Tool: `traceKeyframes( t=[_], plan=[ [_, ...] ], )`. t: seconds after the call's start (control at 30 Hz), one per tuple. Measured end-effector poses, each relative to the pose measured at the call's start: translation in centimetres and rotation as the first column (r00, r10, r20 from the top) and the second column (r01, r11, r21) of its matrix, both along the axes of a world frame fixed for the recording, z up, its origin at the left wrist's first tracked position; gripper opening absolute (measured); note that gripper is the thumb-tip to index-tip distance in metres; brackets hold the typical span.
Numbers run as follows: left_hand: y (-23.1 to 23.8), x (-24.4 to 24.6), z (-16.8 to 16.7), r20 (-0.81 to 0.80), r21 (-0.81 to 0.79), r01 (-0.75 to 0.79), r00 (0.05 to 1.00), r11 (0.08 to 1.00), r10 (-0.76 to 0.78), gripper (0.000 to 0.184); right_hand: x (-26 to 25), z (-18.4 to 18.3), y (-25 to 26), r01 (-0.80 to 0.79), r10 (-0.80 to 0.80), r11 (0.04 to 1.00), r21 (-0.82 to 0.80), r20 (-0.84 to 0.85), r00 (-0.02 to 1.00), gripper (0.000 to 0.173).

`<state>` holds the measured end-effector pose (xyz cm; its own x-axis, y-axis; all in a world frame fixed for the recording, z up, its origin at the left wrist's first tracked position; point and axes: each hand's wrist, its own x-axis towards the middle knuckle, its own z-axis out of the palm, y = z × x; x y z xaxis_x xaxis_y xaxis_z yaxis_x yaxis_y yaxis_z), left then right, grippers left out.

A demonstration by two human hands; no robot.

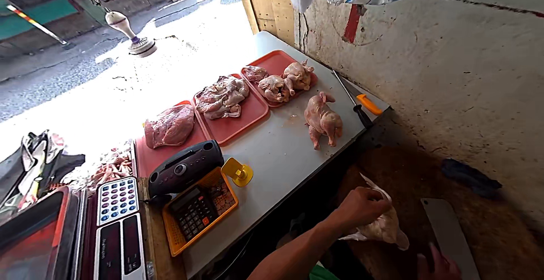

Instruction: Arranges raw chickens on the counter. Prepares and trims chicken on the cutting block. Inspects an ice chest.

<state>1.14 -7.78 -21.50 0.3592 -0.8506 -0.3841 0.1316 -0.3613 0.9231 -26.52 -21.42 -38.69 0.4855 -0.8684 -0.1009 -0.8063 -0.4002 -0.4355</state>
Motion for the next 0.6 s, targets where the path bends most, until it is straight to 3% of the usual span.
traceKeyframes(
  t=[0.07, 0.13, 0.2, 0.33, 0.43, 0.53, 0.6],
  plan=[
    [0.5, 1.3, 1.9, 0.103, -0.034, 0.054, 0.993, 0.998, -0.050, 0.026, 2.5, -0.7, 1.6, -0.198, 0.195, 0.979, 0.041, 0.072, 0.978, 0.056],
    [1.4, 3.0, 3.6, 0.187, -0.029, 0.075, 0.980, 0.997, -0.068, 0.027, 4.5, -2.9, 2.8, -0.273, 0.276, 0.959, 0.069, -0.023, 0.961, 0.052],
    [2.7, 5.9, 5.6, 0.272, -0.015, 0.036, 0.962, 0.999, -0.031, 0.026, 5.8, -3.8, 3.5, -0.243, 0.252, 0.966, 0.082, -0.132, 0.959, 0.045],
    [6.0, 13.7, 10.6, 0.391, 0.071, -0.131, 0.915, 0.989, 0.093, 0.028, 6.3, -3.5, 3.5, -0.155, 0.154, 0.988, -0.022, -0.029, 0.988, 0.038],
    [7.7, 16.7, 12.5, 0.658, 0.118, -0.184, 0.751, 0.976, 0.062, 0.033, 7.0, -3.1, 2.9, -0.122, 0.122, 0.993, 0.006, -0.008, 0.993, 0.034],
    [8.1, 16.3, 9.4, 0.837, 0.298, -0.219, 0.528, 0.929, -0.144, 0.031, 8.6, -1.7, 1.9, -0.043, 0.053, 0.987, 0.155, -0.060, 0.997, 0.045],
    [8.7, 15.8, 3.2, 0.826, 0.397, -0.233, 0.511, 0.888, -0.236, 0.032, 10.0, -0.7, 1.6, 0.012, -0.014, 0.963, 0.270, 0.007, 1.000, 0.055]
  ],
)
